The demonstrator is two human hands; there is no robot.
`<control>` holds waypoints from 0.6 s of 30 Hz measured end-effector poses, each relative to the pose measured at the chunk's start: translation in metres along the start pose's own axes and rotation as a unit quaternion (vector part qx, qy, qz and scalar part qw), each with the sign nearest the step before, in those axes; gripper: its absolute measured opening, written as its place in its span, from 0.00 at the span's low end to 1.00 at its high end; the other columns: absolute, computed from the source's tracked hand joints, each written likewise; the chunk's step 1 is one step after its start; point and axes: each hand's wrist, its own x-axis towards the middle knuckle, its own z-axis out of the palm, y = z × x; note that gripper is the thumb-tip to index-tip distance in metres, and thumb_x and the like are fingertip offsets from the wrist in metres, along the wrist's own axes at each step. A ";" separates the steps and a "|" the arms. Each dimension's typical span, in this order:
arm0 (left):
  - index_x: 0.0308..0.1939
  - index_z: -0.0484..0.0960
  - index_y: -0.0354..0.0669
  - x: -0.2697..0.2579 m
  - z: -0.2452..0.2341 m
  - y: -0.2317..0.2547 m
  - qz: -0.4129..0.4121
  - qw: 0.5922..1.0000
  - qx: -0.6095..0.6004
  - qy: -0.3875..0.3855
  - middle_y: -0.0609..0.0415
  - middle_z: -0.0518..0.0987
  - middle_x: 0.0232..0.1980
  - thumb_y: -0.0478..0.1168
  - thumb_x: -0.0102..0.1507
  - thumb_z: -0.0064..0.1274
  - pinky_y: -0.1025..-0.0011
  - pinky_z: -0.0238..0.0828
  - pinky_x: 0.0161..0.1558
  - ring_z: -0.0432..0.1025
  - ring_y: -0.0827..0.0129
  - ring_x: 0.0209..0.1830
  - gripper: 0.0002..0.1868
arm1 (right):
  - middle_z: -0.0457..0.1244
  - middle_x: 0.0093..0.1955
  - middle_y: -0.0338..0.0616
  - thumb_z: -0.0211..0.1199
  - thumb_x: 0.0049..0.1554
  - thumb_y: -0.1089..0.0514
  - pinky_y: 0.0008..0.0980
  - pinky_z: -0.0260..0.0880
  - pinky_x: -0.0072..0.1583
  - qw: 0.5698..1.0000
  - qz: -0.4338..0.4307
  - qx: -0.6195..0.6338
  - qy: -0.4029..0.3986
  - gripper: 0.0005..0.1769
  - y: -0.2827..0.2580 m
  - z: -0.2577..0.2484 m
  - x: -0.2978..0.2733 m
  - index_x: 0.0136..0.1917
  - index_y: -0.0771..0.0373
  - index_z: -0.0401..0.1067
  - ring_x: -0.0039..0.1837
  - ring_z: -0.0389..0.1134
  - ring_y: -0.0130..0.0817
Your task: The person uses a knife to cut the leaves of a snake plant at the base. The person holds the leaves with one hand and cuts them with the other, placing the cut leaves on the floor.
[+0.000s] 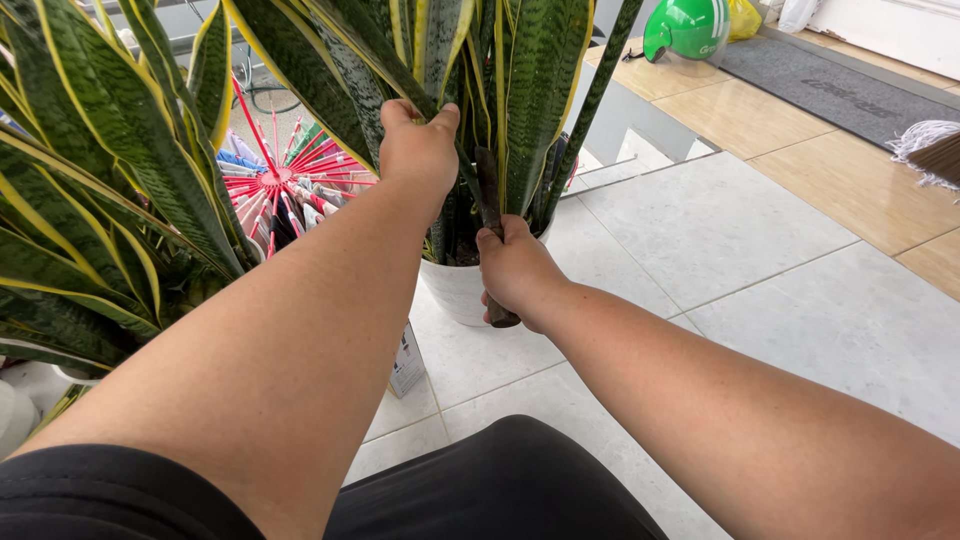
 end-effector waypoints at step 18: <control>0.60 0.79 0.49 0.017 0.063 -0.074 -0.171 0.977 0.093 -0.092 0.50 0.81 0.58 0.55 0.64 0.50 0.59 0.76 0.53 0.79 0.57 0.53 0.25 | 0.61 0.37 0.47 0.45 0.66 0.44 0.40 0.69 0.35 0.998 0.047 -0.015 -0.044 0.22 0.052 -0.005 0.034 0.62 0.63 0.58 0.32 0.64 0.34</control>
